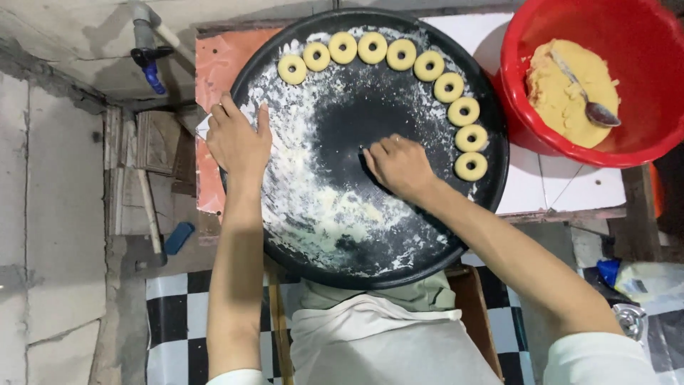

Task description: Shaping small portions of dough into rings and arranging them in a circular pattern on a tray.

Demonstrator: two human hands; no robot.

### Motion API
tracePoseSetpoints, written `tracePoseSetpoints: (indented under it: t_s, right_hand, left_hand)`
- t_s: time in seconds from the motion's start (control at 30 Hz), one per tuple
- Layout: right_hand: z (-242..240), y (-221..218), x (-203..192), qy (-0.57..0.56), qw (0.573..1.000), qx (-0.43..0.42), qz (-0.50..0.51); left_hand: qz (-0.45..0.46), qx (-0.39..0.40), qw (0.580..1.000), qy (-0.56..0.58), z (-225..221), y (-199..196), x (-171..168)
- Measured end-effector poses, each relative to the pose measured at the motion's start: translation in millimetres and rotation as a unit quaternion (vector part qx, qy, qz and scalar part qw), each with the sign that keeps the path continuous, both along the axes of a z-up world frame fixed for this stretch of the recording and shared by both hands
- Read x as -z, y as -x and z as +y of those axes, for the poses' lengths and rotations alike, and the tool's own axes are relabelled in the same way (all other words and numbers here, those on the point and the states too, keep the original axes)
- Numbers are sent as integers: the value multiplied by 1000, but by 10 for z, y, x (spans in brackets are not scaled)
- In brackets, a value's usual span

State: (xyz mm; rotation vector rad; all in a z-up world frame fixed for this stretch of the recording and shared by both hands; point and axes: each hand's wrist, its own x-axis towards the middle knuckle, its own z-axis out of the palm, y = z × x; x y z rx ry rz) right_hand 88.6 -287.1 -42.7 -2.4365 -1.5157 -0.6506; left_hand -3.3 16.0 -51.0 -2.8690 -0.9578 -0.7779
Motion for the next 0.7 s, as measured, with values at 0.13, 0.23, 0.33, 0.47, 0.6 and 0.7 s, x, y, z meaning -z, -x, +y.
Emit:
tracePoseSetpoints:
  t_s: [0.13, 0.23, 0.33, 0.47, 0.6, 0.7]
  right_hand:
    - [271, -110, -270, 28, 999, 38, 6]
    - [426, -361, -177, 66, 995, 75, -14]
    - [592, -598, -244, 152, 981, 111, 40]
    - [696, -852, -105, 161, 981, 108, -13]
    - [816, -1029, 106, 133, 987, 79, -45]
    - [784, -1034, 179, 103, 989, 76, -73]
  left_hand:
    - [1, 8, 1000, 23, -16, 28, -120]
    - [-3, 10, 998, 56, -59, 27, -246]
    - [7, 10, 995, 95, -102, 1, -382]
    - [9, 12, 993, 113, -118, -33, -438]
    - [-6, 17, 997, 81, -112, -66, -397]
    - [10, -14, 996, 89, -119, -81, -349]
